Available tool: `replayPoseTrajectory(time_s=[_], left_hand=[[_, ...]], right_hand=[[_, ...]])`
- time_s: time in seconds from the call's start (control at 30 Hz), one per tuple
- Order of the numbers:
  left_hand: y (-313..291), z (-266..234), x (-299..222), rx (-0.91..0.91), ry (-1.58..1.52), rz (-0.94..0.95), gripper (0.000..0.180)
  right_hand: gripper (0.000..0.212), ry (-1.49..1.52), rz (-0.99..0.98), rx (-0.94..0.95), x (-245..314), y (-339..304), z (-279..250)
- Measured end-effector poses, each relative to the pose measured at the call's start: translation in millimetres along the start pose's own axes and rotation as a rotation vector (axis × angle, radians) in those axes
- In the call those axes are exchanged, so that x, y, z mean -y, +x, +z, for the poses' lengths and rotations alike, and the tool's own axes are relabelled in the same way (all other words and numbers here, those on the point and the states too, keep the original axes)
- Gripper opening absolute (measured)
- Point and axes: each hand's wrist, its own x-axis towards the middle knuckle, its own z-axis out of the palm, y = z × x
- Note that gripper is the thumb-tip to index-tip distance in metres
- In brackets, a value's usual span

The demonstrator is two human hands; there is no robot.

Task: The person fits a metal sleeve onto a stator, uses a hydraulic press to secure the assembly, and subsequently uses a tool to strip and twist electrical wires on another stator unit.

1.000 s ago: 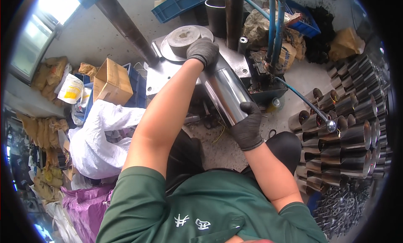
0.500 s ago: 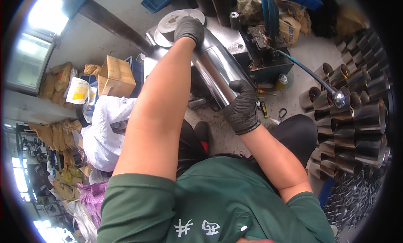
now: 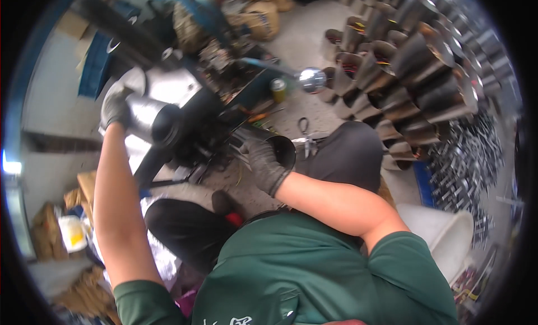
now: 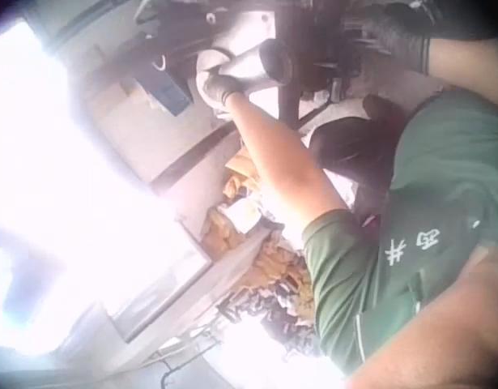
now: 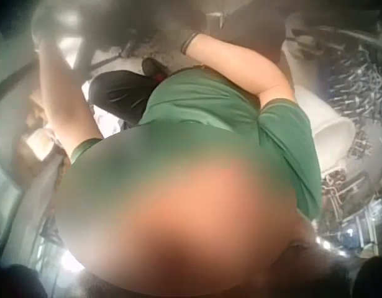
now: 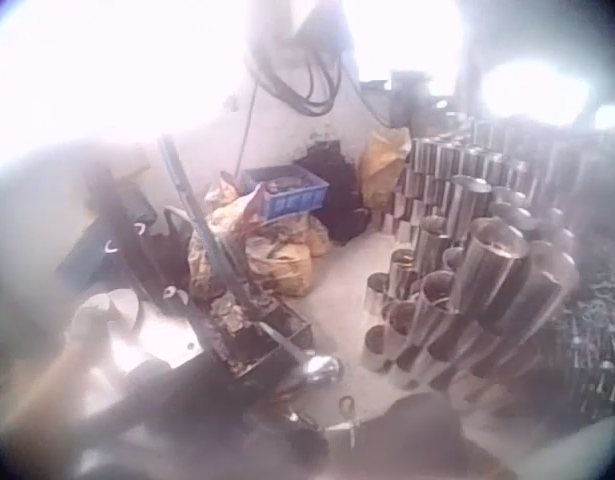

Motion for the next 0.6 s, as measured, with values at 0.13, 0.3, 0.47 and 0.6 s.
replayPoseTrajectory(time_s=[0.13, 0.3, 0.47, 0.6], left_hand=[[-1, -6, -5, -0.015, 0.084, -0.061, 0.042], [11, 10, 22, 0.014, -0.503, -0.157, 0.04], [24, 16, 22, 0.026, -0.304, -0.189, 0.048], [22, 10, 10, 0.027, -0.394, -0.335, 0.047]], right_hand=[[0.019, 0.291, -0.24, -0.1, 59, 22, -4], [0.01, 0.044, -0.62, -0.304, 138, 15, -11], [0.013, -0.676, -1.151, -0.532, 207, -33, -37], [0.008, -0.971, -1.624, -0.296, 258, -44, -67]])
